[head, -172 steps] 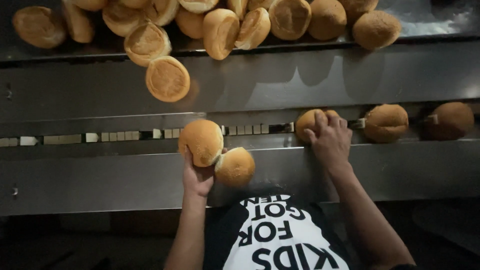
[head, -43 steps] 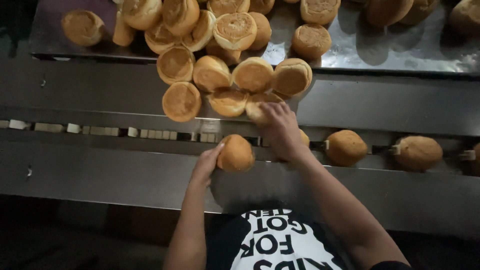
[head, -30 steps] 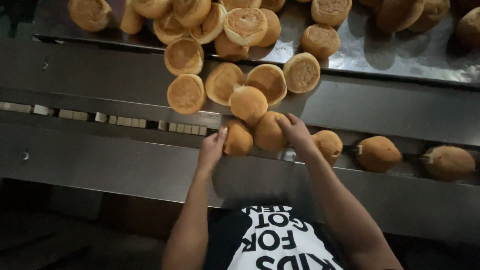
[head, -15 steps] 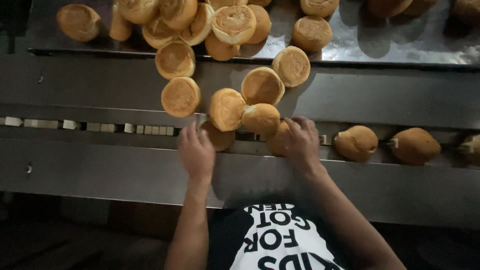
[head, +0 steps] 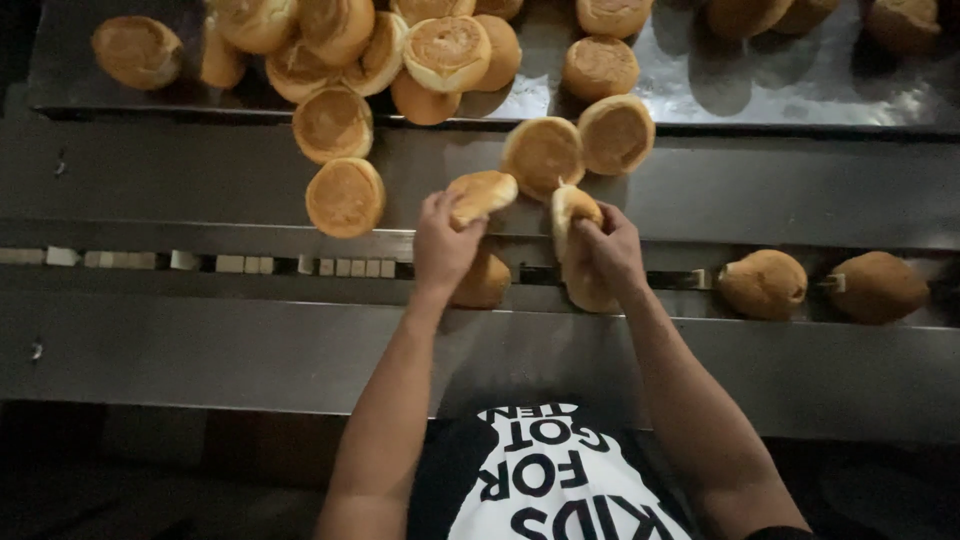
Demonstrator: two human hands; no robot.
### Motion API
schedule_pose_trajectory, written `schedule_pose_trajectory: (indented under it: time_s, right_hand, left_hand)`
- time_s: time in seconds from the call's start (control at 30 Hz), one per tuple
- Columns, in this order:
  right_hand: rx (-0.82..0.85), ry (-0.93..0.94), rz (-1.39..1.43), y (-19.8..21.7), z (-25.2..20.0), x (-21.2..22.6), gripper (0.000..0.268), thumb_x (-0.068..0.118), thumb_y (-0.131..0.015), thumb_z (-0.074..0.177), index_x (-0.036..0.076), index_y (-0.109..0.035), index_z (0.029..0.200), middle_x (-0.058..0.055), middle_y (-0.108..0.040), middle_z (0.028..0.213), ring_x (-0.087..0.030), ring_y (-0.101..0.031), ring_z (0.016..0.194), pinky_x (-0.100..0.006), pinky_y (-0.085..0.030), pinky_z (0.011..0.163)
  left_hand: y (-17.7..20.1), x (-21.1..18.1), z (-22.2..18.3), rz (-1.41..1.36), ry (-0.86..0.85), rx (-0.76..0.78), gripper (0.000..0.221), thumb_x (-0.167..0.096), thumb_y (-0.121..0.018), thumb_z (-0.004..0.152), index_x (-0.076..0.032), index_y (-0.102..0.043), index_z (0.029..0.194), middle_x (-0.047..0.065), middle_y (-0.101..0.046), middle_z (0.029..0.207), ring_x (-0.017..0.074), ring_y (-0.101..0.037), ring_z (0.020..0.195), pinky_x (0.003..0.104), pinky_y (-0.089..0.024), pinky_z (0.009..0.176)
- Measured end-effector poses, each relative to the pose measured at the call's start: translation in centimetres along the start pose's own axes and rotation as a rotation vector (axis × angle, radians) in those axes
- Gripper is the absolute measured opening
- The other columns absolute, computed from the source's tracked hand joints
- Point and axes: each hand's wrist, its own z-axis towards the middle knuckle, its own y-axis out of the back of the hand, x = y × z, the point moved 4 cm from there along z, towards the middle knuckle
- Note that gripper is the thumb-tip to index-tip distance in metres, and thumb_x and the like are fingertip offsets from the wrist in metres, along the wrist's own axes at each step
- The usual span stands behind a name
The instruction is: Sorting burger buns from a pile onto a moving conveyor belt.
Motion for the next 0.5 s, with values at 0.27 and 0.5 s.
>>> schedule_pose_trajectory:
  time_s: [0.27,0.5]
  right_hand:
    - [-0.124,-0.157,0.519,2.5,-2.1,0.7,0.036,0.007,-0.062,0.085,-0.001,-0.067,0.119,-0.018,-0.066,0.096,-0.03,-0.067,0.084,-0.05,-0.057,0.074]
    - [-0.005,-0.068,1.386,9.7,-4.5,-2.1,0.043,0.03,-0.061,0.094,0.006,-0.067,0.129,-0.02,-0.072,0.124,-0.036,-0.071,0.107,-0.051,-0.054,0.093]
  left_hand:
    - [5.1,1.9,-1.4,-0.245,0.625,0.098,0.053,-0.056,-0.078,0.08,-0.031,-0.071,0.126,0.006,-0.072,0.1,0.0253,-0.074,0.09,0.036,-0.055,0.084]
    - [7.3,0.9,-3.8,-0.638,0.696,0.011,0.06,-0.04,-0.078,0.094,-0.005,-0.06,0.139,0.023,-0.06,0.132,0.0339,-0.06,0.125,0.049,-0.043,0.108]
